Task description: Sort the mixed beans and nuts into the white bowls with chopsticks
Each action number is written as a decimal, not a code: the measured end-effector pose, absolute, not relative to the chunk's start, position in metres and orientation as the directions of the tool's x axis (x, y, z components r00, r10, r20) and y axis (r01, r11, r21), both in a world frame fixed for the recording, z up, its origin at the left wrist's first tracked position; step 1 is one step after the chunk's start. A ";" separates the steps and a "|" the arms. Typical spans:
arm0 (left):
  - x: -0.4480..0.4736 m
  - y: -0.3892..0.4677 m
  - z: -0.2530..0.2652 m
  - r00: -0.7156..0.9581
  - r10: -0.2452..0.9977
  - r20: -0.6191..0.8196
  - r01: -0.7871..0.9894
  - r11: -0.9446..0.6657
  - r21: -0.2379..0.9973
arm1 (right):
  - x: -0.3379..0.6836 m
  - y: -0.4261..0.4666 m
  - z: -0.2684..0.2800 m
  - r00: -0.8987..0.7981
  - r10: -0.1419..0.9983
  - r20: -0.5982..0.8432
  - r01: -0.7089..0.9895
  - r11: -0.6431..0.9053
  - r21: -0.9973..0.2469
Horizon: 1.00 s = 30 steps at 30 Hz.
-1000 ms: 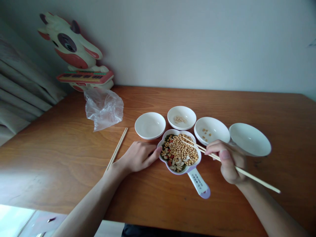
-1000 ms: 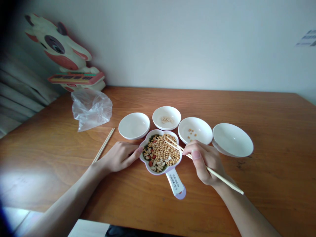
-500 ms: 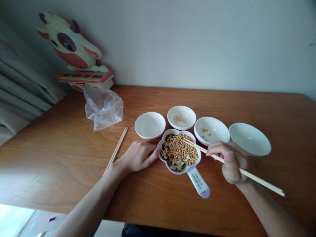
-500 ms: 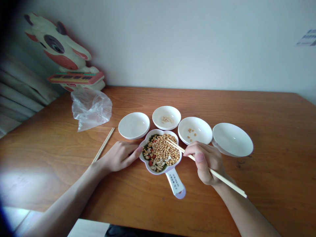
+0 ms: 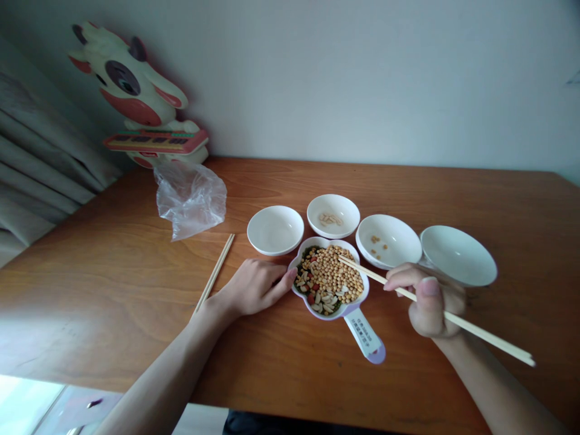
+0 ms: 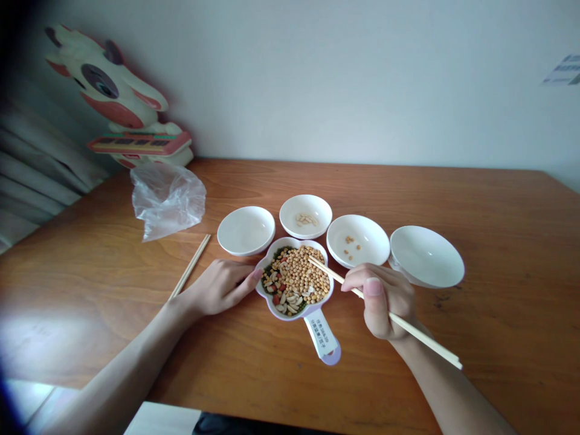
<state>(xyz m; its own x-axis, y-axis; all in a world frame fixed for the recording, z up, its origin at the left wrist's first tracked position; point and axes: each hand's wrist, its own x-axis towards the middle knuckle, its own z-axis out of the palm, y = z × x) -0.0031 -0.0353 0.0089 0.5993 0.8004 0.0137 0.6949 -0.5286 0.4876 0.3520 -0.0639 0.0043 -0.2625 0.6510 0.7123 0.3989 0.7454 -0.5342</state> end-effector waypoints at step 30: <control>-0.002 -0.036 0.009 0.600 0.799 0.042 0.695 -0.546 0.468 | 0.351 -0.064 0.003 -0.207 0.837 0.506 0.337 0.547 -0.767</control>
